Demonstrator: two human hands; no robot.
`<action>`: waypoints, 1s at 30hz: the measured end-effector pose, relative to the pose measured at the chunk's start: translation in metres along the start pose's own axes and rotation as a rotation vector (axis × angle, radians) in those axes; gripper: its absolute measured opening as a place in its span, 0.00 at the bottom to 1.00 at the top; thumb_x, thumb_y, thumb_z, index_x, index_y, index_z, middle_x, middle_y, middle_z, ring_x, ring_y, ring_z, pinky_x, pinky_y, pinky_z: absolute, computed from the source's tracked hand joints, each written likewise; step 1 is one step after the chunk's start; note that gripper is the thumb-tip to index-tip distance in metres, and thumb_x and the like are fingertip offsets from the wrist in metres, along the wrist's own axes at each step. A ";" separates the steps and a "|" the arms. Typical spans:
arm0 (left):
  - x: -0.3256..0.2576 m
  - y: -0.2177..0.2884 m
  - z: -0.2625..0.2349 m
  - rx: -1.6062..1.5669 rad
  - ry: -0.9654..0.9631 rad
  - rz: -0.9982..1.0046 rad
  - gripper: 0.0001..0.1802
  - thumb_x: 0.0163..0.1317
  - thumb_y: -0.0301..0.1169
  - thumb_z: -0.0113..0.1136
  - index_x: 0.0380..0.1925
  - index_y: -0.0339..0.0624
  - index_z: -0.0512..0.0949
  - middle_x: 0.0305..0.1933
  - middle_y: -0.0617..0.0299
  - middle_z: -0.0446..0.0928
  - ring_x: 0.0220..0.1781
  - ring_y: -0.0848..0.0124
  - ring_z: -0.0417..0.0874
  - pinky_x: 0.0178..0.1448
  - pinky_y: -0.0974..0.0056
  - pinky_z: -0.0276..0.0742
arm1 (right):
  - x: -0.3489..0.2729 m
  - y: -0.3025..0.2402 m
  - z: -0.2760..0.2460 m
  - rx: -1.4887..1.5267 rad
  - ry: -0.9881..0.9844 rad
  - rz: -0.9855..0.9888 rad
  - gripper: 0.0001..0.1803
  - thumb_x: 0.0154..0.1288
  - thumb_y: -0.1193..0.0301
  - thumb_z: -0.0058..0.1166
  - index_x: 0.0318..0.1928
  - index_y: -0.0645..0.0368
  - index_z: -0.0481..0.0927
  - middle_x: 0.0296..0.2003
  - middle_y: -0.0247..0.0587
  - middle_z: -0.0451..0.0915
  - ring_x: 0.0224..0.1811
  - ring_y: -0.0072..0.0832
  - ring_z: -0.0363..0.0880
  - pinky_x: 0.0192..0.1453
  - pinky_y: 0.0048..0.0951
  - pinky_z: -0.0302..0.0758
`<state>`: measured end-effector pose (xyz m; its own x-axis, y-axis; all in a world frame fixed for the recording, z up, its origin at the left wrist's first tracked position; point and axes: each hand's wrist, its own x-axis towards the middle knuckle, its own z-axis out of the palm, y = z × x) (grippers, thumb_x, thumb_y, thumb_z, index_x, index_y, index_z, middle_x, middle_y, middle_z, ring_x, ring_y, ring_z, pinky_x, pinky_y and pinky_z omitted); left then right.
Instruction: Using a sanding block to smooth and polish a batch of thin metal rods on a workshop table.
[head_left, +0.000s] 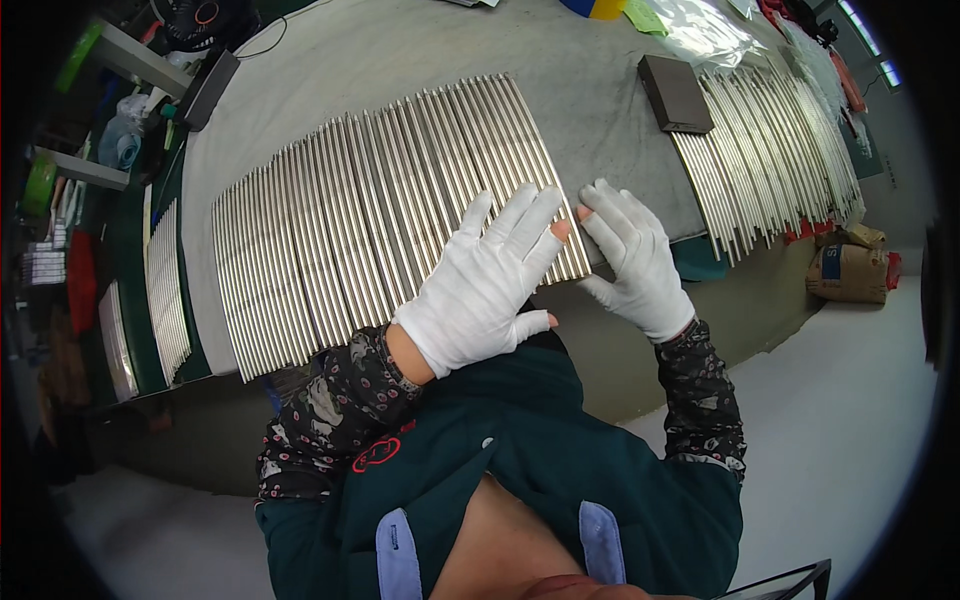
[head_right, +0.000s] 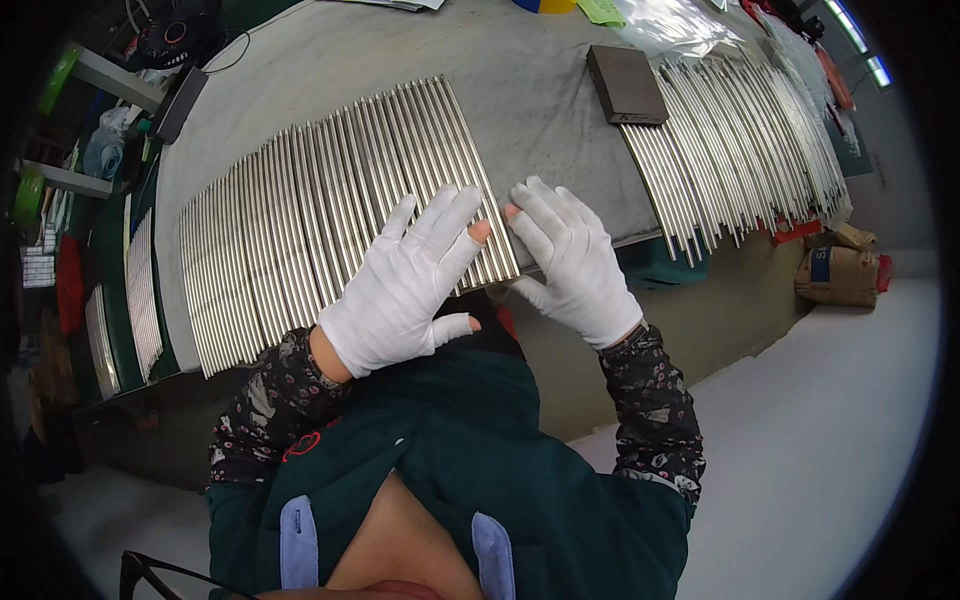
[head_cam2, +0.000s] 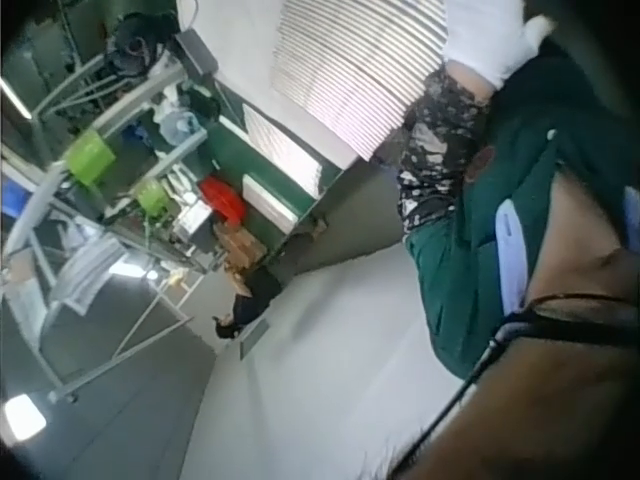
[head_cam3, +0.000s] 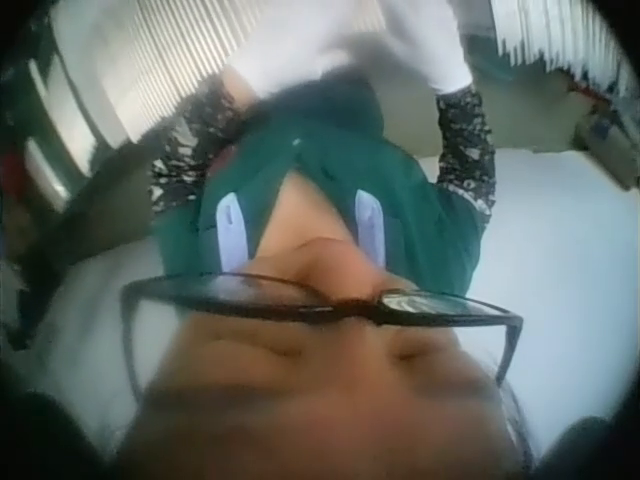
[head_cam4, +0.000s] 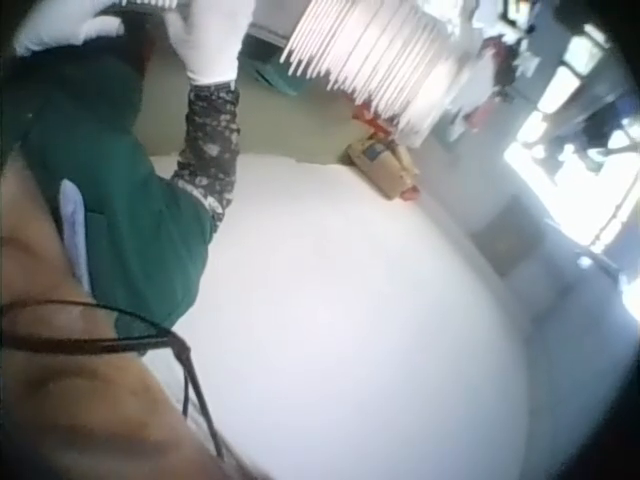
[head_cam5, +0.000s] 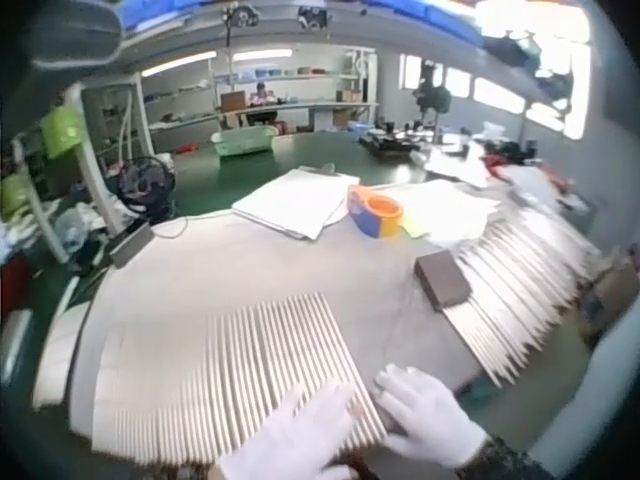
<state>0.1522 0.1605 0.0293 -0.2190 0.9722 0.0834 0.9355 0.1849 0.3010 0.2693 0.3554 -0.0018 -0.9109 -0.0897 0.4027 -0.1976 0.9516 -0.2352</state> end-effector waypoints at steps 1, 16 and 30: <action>-0.006 -0.002 -0.004 -0.034 0.045 0.035 0.51 0.49 0.52 0.67 0.68 0.38 0.58 0.74 0.43 0.53 0.74 0.45 0.54 0.73 0.41 0.50 | -0.001 0.001 0.001 0.007 -0.001 -0.008 0.45 0.34 0.69 0.75 0.58 0.60 0.69 0.59 0.47 0.70 0.65 0.45 0.67 0.68 0.45 0.67; -0.060 -0.039 -0.023 0.104 -0.127 -0.144 0.64 0.40 0.64 0.67 0.72 0.40 0.51 0.75 0.41 0.49 0.76 0.44 0.50 0.74 0.37 0.45 | -0.005 0.002 0.003 -0.007 -0.031 0.026 0.49 0.36 0.69 0.76 0.62 0.57 0.66 0.62 0.44 0.67 0.67 0.45 0.65 0.69 0.47 0.64; -0.051 -0.036 -0.014 0.084 -0.050 -0.116 0.56 0.42 0.55 0.70 0.66 0.32 0.59 0.73 0.41 0.53 0.76 0.45 0.52 0.74 0.38 0.46 | -0.005 0.005 0.005 -0.040 -0.009 -0.004 0.50 0.39 0.72 0.74 0.65 0.55 0.62 0.63 0.46 0.67 0.67 0.46 0.64 0.70 0.47 0.63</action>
<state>0.1260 0.1025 0.0274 -0.3152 0.9490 0.0043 0.9250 0.3062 0.2251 0.2716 0.3594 -0.0093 -0.9133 -0.0960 0.3957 -0.1870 0.9621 -0.1982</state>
